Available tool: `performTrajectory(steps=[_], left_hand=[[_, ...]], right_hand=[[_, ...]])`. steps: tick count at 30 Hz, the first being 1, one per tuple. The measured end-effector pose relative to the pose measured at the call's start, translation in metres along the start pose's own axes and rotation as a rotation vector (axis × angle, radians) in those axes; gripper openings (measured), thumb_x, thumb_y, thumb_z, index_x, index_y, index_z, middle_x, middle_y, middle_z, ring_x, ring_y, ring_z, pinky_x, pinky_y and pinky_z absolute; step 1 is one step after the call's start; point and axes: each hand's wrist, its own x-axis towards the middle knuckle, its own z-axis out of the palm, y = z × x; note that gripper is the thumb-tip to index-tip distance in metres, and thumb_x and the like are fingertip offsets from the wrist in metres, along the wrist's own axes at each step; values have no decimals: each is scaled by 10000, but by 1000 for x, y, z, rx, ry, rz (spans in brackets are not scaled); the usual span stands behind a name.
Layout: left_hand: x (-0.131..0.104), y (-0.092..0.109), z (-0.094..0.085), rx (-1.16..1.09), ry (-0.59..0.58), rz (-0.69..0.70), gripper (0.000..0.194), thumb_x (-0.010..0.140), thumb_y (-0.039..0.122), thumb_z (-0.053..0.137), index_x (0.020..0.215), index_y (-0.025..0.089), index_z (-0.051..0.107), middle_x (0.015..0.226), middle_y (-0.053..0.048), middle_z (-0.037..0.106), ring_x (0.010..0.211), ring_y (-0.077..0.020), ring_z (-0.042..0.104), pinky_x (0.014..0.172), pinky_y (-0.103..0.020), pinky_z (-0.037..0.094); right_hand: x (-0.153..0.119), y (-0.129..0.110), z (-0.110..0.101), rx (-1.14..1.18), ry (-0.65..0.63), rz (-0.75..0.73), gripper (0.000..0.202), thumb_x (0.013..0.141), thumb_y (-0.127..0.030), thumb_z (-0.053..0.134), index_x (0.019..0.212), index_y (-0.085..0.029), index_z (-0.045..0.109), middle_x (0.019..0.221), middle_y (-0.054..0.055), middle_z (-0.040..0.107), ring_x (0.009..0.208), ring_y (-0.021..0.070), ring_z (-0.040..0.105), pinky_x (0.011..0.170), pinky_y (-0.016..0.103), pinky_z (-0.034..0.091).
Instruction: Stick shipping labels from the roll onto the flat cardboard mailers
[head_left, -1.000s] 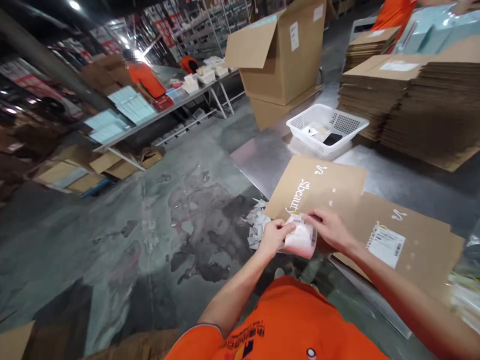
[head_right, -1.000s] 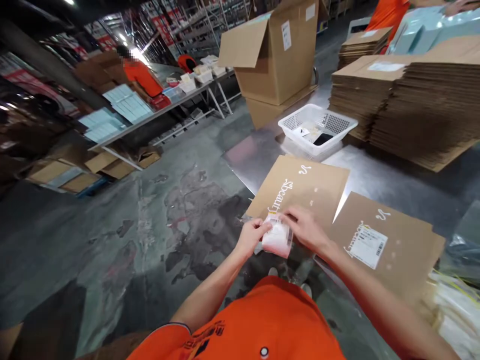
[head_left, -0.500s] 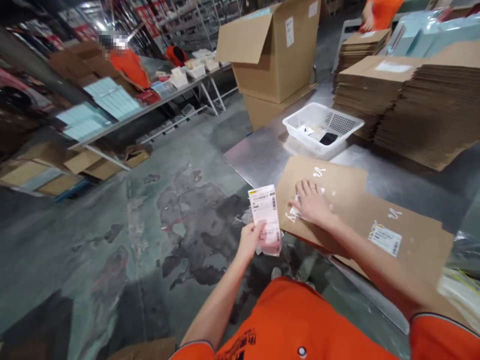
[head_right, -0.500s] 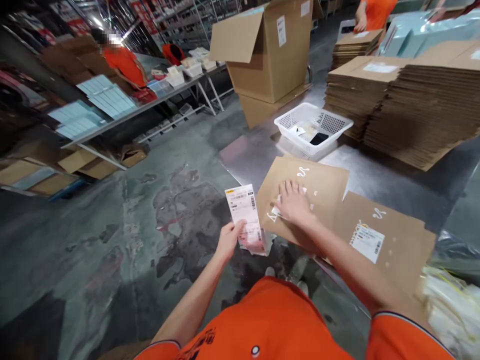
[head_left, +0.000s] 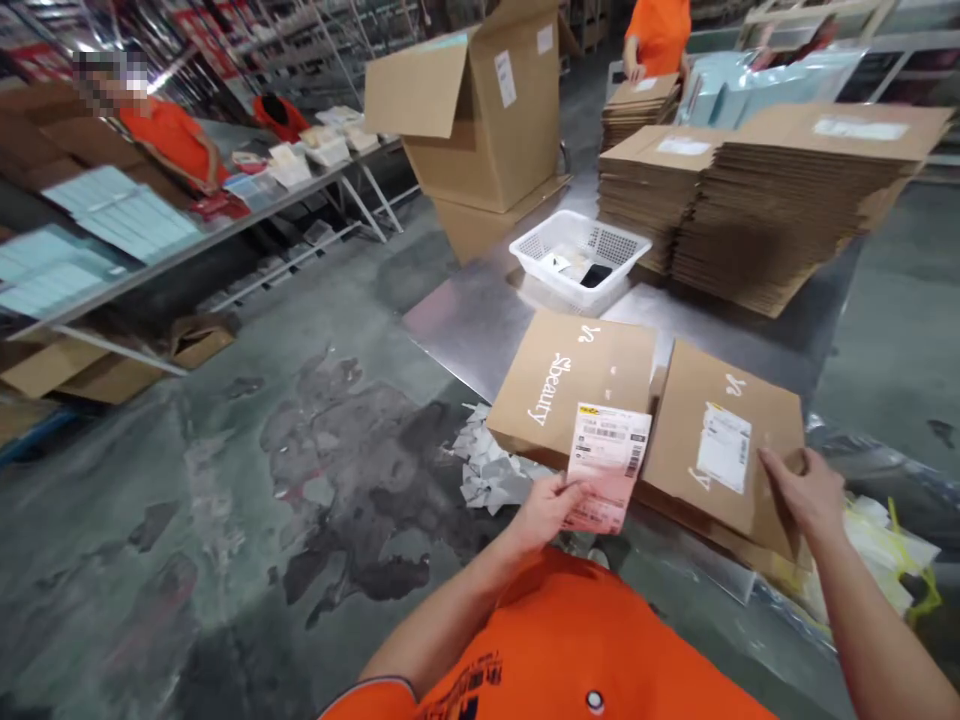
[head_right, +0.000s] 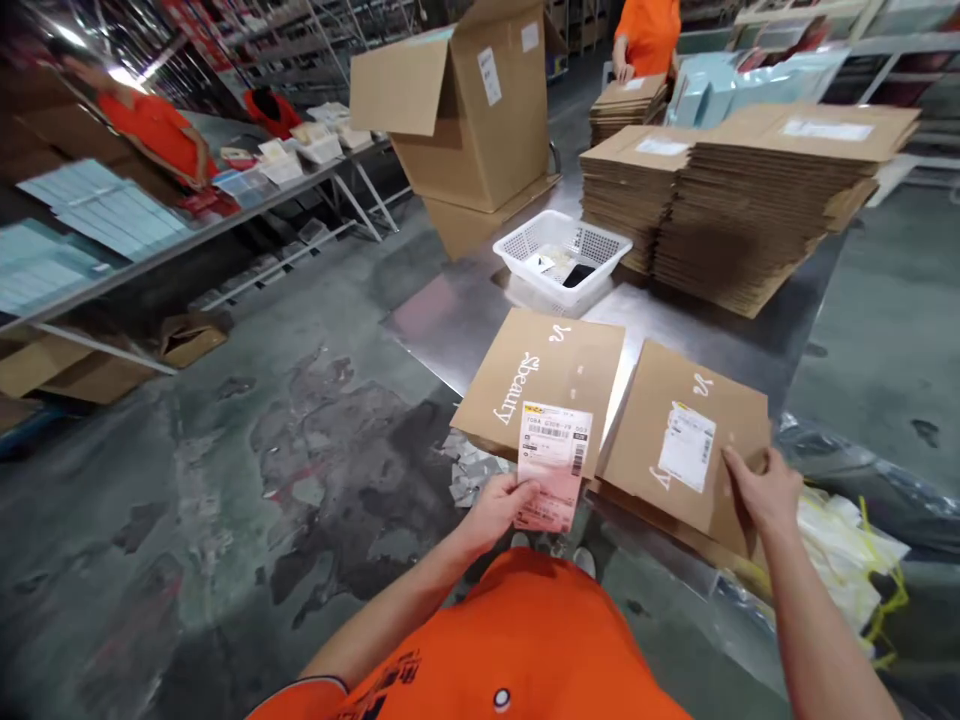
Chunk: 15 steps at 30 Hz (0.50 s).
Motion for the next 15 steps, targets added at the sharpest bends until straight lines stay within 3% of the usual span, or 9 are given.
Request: performTrajectory(steps=[2, 3, 5, 6, 8, 10, 13, 15], left_hand=[[1, -7, 0, 15, 9, -75, 495, 622, 616, 736, 742, 137, 707, 657, -29, 647, 643, -186, 615, 640, -325, 531], [1, -10, 0, 19, 7, -108, 499, 615, 622, 736, 714, 135, 691, 635, -19, 621, 615, -175, 601, 609, -315, 525], [-2, -13, 0, 19, 11, -151, 518, 600, 634, 739, 710, 132, 674, 633, -13, 596, 596, -167, 589, 579, -312, 519], [-4, -14, 0, 20, 21, -163, 532, 593, 643, 740, 719, 131, 671, 642, -14, 593, 598, -170, 590, 577, -317, 519], [-9, -11, -1, 44, 49, -160, 553, 588, 656, 734, 716, 122, 669, 650, -23, 595, 613, -180, 594, 591, -328, 518], [-16, -2, -3, 75, 66, -99, 540, 580, 619, 763, 753, 113, 689, 702, -45, 633, 672, -193, 608, 650, -331, 516], [-22, 22, -7, 40, 122, 118, 592, 546, 467, 838, 1021, 144, 695, 988, -87, 686, 875, -217, 624, 778, -304, 495], [-18, 39, -10, 13, 237, 219, 555, 559, 417, 830, 1031, 166, 681, 1002, -73, 681, 864, -191, 616, 754, -269, 481]], right_hand=[[-13, 3, 2, -109, 11, 215, 616, 746, -659, 531, 1148, -198, 598, 1171, 299, 586, 1134, 513, 520, 804, 672, 424], [-19, -10, 1, -124, 20, 208, 618, 722, -640, 573, 1155, -200, 603, 1277, 299, 532, 1221, 511, 451, 869, 682, 394], [-26, -59, -6, 0, 70, -29, 664, 756, -607, 551, 1265, -180, 550, 1422, 268, 419, 1338, 467, 331, 965, 653, 355], [-29, -90, -10, 164, 56, -175, 667, 781, -583, 532, 1310, -177, 515, 1412, 241, 442, 1327, 417, 373, 969, 582, 401], [-35, -155, -20, 512, -274, -434, 644, 813, -550, 527, 1368, -233, 457, 1297, 145, 570, 1162, 305, 554, 876, 439, 504], [-45, -208, -24, 595, -485, -567, 461, 809, -505, 566, 1172, -223, 603, 1062, 79, 675, 939, 234, 634, 762, 349, 528], [-67, -256, -17, 576, -572, -638, 294, 854, -462, 526, 845, -201, 661, 777, 21, 676, 722, 173, 615, 641, 282, 492], [-80, -270, -8, 563, -573, -693, 313, 880, -459, 491, 803, -203, 655, 739, 17, 669, 695, 164, 604, 623, 270, 470]])
